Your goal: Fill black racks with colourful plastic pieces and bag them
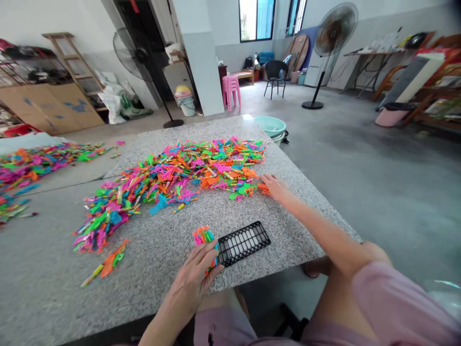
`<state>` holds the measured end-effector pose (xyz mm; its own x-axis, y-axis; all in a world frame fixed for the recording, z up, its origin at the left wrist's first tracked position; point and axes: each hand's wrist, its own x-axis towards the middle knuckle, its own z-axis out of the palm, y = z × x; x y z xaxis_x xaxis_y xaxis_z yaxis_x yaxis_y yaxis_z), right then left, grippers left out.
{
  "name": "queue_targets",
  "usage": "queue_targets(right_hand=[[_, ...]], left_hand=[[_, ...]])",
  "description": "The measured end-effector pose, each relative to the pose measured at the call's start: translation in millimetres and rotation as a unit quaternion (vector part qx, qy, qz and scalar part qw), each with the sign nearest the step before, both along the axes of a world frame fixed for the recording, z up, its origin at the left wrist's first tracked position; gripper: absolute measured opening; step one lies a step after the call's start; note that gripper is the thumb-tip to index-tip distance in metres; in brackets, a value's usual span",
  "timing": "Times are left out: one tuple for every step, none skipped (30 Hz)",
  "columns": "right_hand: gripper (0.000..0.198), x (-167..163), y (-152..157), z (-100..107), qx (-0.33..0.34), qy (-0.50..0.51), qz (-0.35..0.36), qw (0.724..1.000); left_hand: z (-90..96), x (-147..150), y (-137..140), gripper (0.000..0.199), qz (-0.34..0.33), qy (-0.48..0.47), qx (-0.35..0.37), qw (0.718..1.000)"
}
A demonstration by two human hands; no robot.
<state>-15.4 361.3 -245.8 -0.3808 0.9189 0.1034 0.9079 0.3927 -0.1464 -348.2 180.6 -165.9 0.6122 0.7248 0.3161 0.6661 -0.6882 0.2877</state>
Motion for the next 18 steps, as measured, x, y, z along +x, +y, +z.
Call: queue_targets(right_hand=[[0.047,18.5,8.8,-1.6,0.006,-0.041,0.000,0.999],[0.044,33.6,14.5,-3.2,0.008,-0.079,0.007,0.997],[0.041,45.7,17.4,-4.5,0.004,-0.113,0.031,0.993],[0.037,55.5,17.9,-5.1,-0.001,-0.140,0.068,0.988],[0.034,63.7,16.3,-5.0,-0.007,-0.158,0.105,0.982],[0.030,70.5,12.9,-4.0,-0.012,-0.162,0.138,0.977],[0.027,75.7,8.1,-2.5,-0.018,-0.145,0.158,0.977],[0.024,78.8,1.8,-0.9,-0.026,-0.115,0.163,0.980],[0.022,78.7,-6.4,0.5,-0.033,-0.082,0.158,0.983],[0.021,74.5,-16.9,1.2,-0.038,-0.042,0.139,0.989],[0.020,65.1,-30.3,1.1,-0.045,0.008,0.109,0.993],[0.018,50.4,-46.8,0.4,-0.057,0.058,0.081,0.993],[0.016,30.6,-66.3,-0.9,-0.075,0.133,0.040,0.988],[0.013,6.7,-87.9,-2.4,-0.115,0.222,0.004,0.968],[0.013,-19.7,-109.9,-3.9,-0.172,0.295,0.006,0.940],[0.012,-47.0,-130.7,-5.4,-0.217,0.354,0.021,0.910],[0.012,-73.0,-148.5,-6.5,-0.243,0.397,0.033,0.885],[0.010,-96.3,-162.0,-7.2,-0.253,0.423,0.034,0.869]], left_hand=[[-0.2,0.0,0.2,0.018,0.000,-0.003,0.006,1.000],[-0.5,0.0,0.3,0.018,-0.001,-0.006,0.013,1.000],[-0.9,0.0,0.3,0.019,-0.001,-0.008,0.018,1.000],[-1.1,0.1,-0.1,0.019,-0.001,-0.007,0.020,1.000],[-1.3,0.4,-0.8,0.018,0.001,-0.005,0.019,1.000],[-1.2,1.0,-1.9,0.018,0.006,-0.004,0.017,1.000],[-1.0,1.7,-3.3,0.018,0.014,-0.003,0.011,1.000],[-0.8,2.7,-4.9,0.018,0.022,-0.005,0.007,1.000],[-0.6,3.7,-6.5,0.018,0.032,-0.008,0.004,0.999],[-0.5,4.7,-8.0,0.019,0.041,-0.011,0.000,0.999],[-0.4,5.7,-9.3,0.020,0.049,-0.013,-0.004,0.999],[-0.4,6.6,-10.3,0.020,0.056,-0.012,-0.007,0.998],[-0.4,7.5,-10.9,0.020,0.061,-0.008,-0.013,0.998],[-0.2,8.4,-11.2,0.020,0.065,-0.003,-0.017,0.998],[0.1,9.2,-11.2,0.019,0.067,0.001,-0.020,0.998],[0.6,9.9,-11.1,0.019,0.067,0.003,-0.019,0.998],[1.2,10.6,-10.9,0.018,0.066,0.003,-0.018,0.998],[1.8,11.0,-10.7,0.019,0.063,0.000,-0.016,0.998]])
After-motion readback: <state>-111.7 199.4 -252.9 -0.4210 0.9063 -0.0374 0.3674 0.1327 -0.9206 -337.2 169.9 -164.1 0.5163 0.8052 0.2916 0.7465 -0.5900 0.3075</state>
